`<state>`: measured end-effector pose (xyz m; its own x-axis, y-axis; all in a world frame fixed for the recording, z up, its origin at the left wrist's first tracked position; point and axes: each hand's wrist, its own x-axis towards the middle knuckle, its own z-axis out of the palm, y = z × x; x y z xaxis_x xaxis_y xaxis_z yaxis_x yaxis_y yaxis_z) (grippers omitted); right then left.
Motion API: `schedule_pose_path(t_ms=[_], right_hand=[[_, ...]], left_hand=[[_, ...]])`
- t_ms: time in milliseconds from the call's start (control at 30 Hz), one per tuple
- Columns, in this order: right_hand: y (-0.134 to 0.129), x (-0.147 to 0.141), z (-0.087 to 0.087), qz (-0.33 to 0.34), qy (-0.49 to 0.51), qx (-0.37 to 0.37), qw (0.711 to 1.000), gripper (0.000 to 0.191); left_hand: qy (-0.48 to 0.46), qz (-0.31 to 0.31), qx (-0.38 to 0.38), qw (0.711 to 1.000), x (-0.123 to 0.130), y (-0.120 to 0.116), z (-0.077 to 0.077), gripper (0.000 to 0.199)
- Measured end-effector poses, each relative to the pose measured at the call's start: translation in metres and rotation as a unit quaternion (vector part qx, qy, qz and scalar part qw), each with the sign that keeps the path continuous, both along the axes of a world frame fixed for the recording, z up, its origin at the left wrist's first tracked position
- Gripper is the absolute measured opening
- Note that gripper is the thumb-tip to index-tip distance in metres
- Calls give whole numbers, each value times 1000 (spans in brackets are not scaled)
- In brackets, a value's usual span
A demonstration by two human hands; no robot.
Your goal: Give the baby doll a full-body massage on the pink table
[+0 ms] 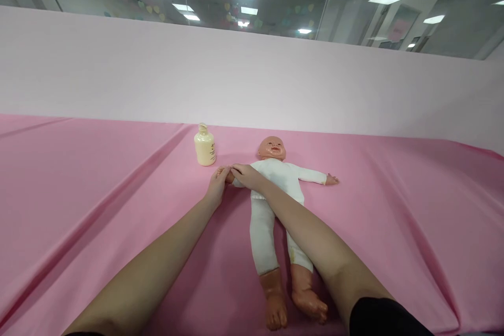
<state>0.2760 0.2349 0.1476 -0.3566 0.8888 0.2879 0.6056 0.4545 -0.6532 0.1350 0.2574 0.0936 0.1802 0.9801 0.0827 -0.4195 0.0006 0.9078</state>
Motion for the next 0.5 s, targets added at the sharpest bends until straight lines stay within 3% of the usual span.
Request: schedule_pose_path(t_ms=[233,500], right_hand=[[-2,0,1,12,-2,-17,1000,26],[-4,-2,6,-8,3,-13,1000,25]], left_hand=[[-1,-10,3,1000,0,-5,9,39],[6,-1,10,1000,0,-4,6,36]])
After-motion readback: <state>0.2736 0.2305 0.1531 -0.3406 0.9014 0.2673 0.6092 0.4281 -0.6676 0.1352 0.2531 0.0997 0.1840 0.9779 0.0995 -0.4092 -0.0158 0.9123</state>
